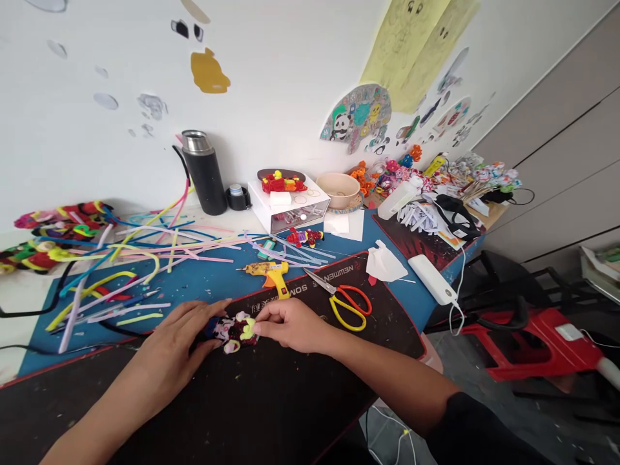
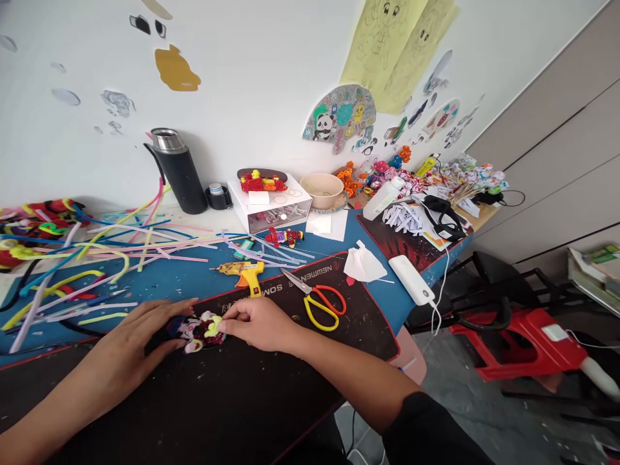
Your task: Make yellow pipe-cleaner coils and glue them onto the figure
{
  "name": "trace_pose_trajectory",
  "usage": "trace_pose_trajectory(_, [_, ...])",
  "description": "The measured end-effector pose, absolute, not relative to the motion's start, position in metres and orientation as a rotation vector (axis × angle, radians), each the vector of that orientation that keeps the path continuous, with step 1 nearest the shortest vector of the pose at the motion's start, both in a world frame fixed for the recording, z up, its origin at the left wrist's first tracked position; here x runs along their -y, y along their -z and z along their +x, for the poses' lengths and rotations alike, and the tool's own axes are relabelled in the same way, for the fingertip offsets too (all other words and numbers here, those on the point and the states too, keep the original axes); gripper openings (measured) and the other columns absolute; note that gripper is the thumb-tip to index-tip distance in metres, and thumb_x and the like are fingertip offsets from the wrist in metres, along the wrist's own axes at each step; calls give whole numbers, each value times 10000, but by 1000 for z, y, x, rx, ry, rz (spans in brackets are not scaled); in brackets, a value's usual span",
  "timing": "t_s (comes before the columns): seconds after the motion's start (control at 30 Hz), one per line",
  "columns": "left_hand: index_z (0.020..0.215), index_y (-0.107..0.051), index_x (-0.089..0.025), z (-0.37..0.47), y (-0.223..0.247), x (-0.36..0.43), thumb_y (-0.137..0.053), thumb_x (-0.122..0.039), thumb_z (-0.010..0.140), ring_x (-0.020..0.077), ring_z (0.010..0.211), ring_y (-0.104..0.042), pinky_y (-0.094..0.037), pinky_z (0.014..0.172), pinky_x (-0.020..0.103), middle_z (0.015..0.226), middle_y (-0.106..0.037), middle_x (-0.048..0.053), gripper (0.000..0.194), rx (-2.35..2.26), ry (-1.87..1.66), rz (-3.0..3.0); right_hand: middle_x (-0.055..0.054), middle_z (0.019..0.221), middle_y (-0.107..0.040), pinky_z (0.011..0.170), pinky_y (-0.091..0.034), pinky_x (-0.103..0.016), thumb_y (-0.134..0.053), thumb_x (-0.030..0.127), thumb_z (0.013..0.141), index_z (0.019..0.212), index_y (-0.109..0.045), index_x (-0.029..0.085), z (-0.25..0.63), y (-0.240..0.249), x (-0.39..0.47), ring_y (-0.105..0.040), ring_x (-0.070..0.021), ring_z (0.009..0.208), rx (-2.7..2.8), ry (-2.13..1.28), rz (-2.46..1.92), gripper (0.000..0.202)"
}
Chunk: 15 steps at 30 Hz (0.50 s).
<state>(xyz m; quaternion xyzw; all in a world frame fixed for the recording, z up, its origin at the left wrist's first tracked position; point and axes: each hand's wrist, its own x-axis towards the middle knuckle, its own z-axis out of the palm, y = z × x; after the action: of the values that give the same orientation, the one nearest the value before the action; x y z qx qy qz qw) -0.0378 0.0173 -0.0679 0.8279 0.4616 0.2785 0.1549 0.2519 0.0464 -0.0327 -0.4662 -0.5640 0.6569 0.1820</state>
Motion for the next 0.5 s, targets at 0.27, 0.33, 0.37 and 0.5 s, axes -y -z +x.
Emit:
trace_pose_trajectory(0.27, [1595,-638,-331,-35,66,-15,-591,-409,1099,359,1300,-744,-632,1085,495,1370,-829,99,505,-1321,-820,2399,90,575,-553,509,-346,-218,-884,494,974,888,-747,180,243,26,-44,-469,-77,482,1593,-1932,-1297,353])
trace_pose_trajectory(0.33, [1588,-643,-323,-35,66,-15,-587,-409,1098,358,1301,-744,-631,1089,498,1359,-832,99,500,-1322,-821,2398,92,569,-545,506,-349,-216,-887,500,970,887,-745,182,242,26,-45,-467,-78,479,1588,-1934,-1310,357])
trace_pose_trajectory(0.37, [1587,-644,-321,-35,66,-15,-587,-408,1098,359,1308,-741,-630,1092,499,1365,-831,100,500,-1322,-819,2398,95,565,-536,503,-349,-214,-888,500,968,887,-745,183,242,26,-46,-460,-77,476,1585,-1942,-1315,357])
trace_pose_trajectory(0.5, [1595,-641,-329,-35,66,-15,-591,-404,1093,361,1316,-738,-628,1100,503,1399,-823,100,509,-1318,-814,2389,108,541,-489,484,-337,-209,-892,489,965,871,-736,186,241,25,-47,-409,-68,455,1563,-1978,-1323,353])
